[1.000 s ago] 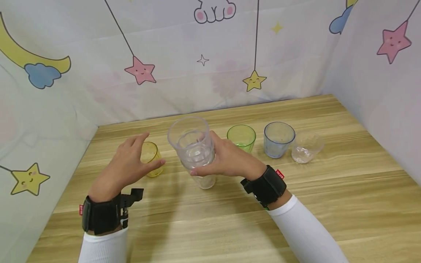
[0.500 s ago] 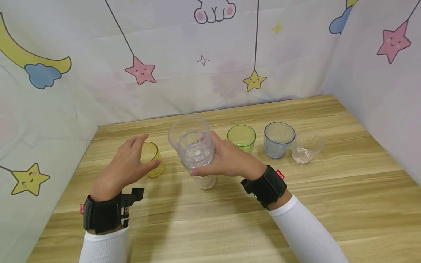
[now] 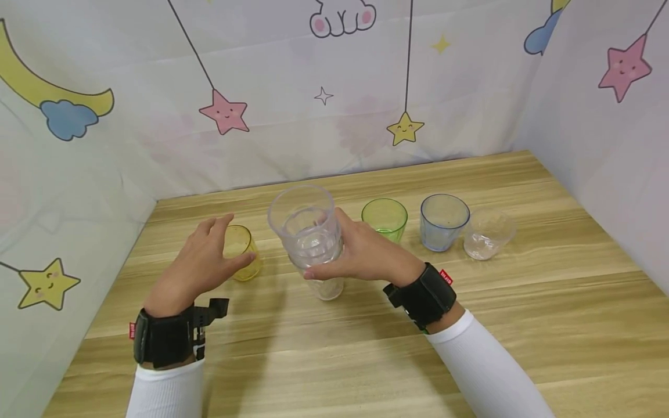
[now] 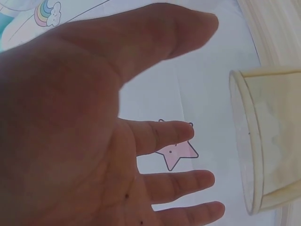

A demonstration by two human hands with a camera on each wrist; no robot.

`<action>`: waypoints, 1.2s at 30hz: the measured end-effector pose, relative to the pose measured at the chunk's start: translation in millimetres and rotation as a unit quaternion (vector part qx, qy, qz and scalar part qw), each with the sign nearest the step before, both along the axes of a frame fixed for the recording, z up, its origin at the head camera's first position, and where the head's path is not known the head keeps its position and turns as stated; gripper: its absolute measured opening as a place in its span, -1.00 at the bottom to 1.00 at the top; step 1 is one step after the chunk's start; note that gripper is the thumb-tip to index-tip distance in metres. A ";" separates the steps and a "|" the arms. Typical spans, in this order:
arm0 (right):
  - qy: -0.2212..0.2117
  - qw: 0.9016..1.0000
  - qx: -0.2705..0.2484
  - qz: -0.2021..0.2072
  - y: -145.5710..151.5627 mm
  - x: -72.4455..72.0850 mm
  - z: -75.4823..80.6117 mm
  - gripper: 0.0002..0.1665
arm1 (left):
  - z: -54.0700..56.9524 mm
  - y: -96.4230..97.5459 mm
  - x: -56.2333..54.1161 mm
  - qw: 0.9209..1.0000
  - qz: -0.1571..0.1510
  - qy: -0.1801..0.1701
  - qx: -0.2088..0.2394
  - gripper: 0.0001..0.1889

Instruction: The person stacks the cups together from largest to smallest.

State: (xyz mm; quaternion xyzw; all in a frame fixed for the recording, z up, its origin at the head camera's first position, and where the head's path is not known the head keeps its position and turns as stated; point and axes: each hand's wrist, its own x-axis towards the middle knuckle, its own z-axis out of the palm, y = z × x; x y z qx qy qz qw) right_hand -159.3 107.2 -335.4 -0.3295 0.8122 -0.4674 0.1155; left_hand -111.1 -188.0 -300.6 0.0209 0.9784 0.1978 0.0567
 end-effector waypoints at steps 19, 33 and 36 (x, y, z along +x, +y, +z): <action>-0.006 1.000 -0.005 0.006 -0.9 1.2 -0.7 -0.07 | -7.9 -2.1 -4.4 1.000 0.009 -0.019 0.003 -0.05; -0.003 1.000 -0.009 0.006 -1.4 0.9 -0.6 -0.07 | -9.2 -0.1 -6.2 0.999 0.007 -0.034 -0.028 -0.19; -0.004 1.000 -0.010 0.008 -1.0 0.7 -0.3 -0.07 | -9.5 -0.1 -6.3 0.999 0.007 -0.031 -0.029 -0.21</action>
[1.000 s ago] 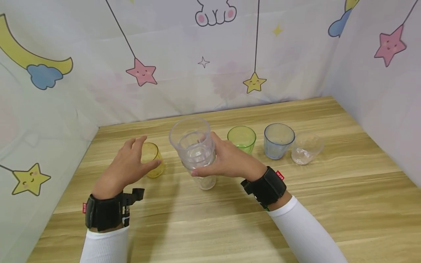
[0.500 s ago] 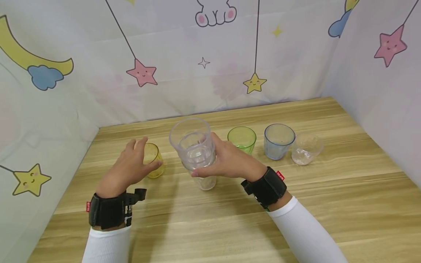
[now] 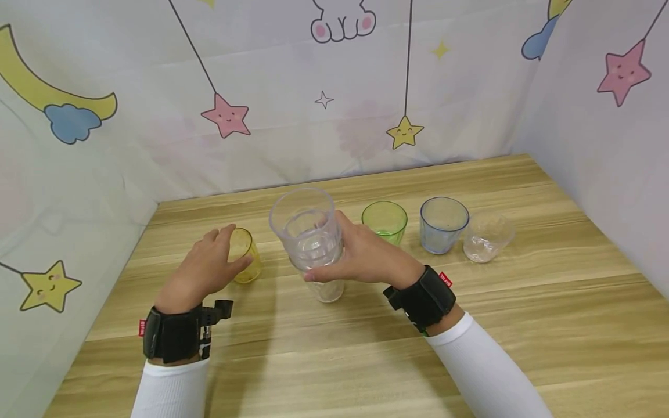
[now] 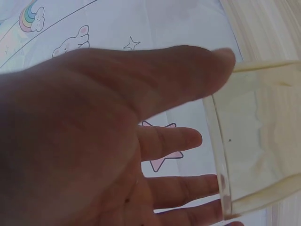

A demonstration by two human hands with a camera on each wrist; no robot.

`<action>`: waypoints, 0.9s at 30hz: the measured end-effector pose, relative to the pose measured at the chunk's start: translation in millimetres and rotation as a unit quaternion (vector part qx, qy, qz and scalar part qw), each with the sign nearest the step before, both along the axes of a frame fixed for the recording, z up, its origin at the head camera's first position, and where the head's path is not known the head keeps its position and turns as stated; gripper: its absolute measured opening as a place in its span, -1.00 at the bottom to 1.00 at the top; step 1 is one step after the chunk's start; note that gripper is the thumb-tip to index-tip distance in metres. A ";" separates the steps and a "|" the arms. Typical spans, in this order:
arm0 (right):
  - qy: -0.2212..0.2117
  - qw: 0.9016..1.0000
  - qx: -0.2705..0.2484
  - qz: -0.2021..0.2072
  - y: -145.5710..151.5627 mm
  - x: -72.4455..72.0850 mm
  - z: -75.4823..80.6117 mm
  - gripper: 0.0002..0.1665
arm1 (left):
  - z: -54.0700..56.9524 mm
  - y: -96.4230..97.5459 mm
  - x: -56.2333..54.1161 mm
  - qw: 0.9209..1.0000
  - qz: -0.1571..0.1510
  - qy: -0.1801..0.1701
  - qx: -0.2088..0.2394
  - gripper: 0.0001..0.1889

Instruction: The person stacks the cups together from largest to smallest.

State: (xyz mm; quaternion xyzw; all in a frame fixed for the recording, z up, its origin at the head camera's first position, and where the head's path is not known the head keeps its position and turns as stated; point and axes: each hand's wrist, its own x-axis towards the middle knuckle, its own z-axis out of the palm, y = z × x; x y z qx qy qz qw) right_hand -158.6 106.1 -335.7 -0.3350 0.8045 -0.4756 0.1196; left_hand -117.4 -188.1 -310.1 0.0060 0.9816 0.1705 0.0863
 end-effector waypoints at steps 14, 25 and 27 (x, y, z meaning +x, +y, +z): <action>0.005 1.000 0.002 0.000 0.6 -0.3 -1.1 -0.09 | -1.3 0.4 -0.8 0.999 -0.016 0.042 -0.014 -0.20; 0.002 1.000 0.005 -0.001 0.6 0.0 -0.1 -0.08 | 1.0 -0.2 1.7 0.998 -0.022 0.064 0.000 -0.16; -0.002 1.000 0.005 -0.001 0.7 0.1 0.1 -0.09 | 1.9 -0.2 2.4 0.997 -0.024 0.069 0.001 -0.16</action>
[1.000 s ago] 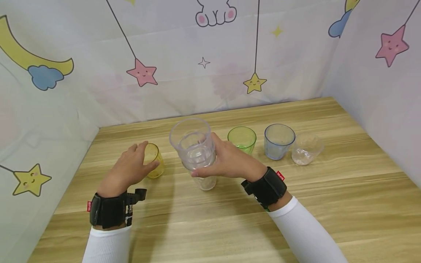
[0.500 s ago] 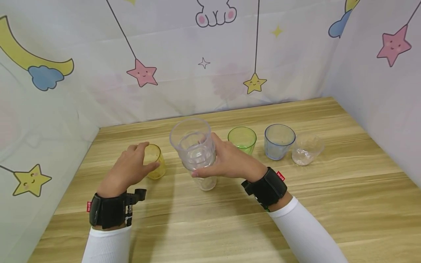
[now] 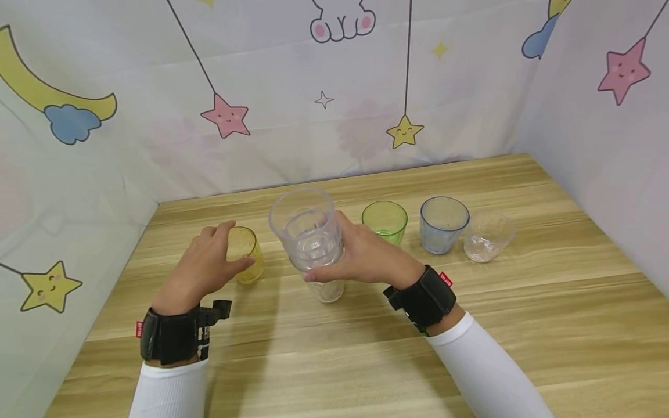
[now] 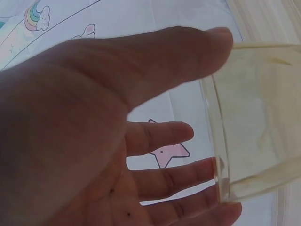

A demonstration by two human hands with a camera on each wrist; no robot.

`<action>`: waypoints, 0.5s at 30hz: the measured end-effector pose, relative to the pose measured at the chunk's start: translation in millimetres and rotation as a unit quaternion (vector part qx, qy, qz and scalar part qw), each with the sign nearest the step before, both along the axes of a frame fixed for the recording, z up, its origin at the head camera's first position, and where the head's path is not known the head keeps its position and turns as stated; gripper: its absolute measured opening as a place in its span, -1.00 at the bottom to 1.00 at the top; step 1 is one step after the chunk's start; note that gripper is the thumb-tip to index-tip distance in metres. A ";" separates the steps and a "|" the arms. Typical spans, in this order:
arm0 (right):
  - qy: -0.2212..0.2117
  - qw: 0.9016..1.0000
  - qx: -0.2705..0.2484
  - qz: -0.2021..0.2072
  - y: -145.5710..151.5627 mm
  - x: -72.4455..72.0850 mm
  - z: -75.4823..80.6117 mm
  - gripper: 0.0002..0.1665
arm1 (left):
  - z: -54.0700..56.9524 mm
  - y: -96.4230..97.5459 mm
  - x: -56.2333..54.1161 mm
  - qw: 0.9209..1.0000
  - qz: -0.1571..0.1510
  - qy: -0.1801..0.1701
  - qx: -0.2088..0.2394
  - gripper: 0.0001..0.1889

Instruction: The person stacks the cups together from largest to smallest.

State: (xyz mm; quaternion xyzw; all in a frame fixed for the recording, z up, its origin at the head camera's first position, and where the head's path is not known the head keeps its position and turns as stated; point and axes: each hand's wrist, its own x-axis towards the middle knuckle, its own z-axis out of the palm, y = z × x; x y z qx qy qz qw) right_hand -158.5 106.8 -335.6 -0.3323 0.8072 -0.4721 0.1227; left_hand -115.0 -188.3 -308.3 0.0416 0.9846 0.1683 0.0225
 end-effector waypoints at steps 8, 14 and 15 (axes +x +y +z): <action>0.000 1.000 0.004 -0.002 -0.2 -0.7 -0.5 -0.08 | 2.5 -1.1 1.9 1.000 0.000 0.017 -0.002 -0.14; 0.000 1.000 0.006 -0.006 -0.2 -1.5 -0.9 -0.07 | 5.3 -1.6 3.7 1.000 0.001 0.026 -0.005 -0.13; 0.001 1.000 0.006 -0.006 -0.1 -1.6 -0.9 -0.06 | 5.8 -1.6 4.1 1.000 0.001 0.028 -0.006 -0.12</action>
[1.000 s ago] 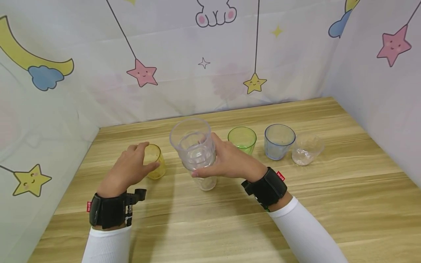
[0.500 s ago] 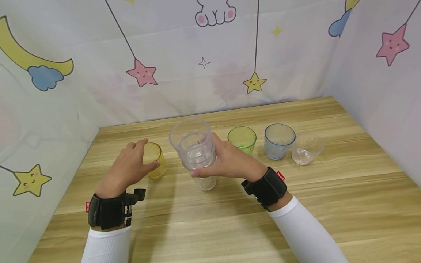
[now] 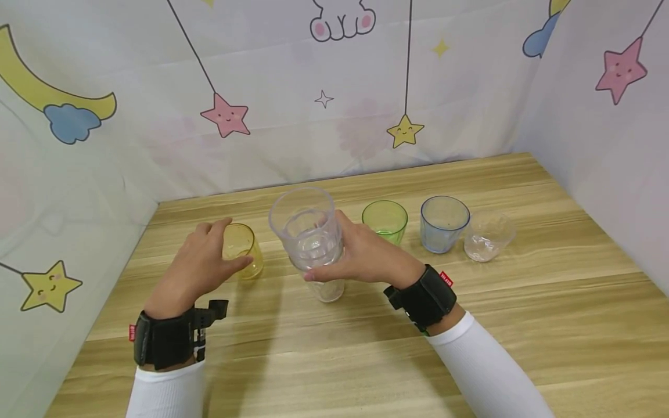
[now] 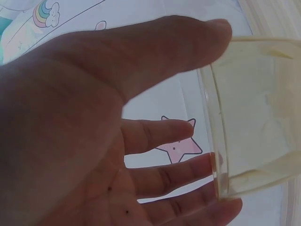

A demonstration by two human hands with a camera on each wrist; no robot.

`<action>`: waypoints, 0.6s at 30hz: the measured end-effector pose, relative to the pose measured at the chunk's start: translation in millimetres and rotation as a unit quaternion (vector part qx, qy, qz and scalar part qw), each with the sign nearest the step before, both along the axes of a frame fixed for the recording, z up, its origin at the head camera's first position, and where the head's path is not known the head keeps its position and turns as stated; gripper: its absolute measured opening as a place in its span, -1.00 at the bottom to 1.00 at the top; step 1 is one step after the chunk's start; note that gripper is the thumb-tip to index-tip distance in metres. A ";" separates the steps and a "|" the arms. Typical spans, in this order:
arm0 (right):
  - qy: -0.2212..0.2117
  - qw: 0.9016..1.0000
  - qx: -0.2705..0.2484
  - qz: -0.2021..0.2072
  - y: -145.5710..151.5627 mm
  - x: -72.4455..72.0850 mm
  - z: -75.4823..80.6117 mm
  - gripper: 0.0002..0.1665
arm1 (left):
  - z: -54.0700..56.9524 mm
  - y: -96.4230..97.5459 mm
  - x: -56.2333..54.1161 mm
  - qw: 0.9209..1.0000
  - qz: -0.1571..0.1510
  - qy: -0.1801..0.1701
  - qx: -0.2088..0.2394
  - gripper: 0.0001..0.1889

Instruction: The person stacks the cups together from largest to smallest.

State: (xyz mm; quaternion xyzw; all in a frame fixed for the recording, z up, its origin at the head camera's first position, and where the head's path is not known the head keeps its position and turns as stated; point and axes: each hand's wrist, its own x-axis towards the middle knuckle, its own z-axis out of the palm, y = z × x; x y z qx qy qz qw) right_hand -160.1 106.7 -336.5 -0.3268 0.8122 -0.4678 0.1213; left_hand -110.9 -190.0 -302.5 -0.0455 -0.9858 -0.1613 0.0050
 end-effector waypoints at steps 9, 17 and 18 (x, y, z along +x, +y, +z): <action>0.001 1.000 -0.001 0.001 -0.3 0.7 1.1 -0.07 | 4.3 1.4 3.5 1.000 -0.004 0.018 -0.004 -0.10; 0.005 1.000 0.006 -0.003 -0.2 0.5 1.2 -0.07 | 6.6 1.8 5.2 1.000 -0.001 0.019 0.002 -0.09; 0.005 1.000 0.008 -0.004 -0.2 0.5 1.2 -0.07 | 6.8 1.9 5.3 1.000 -0.001 0.019 0.004 -0.09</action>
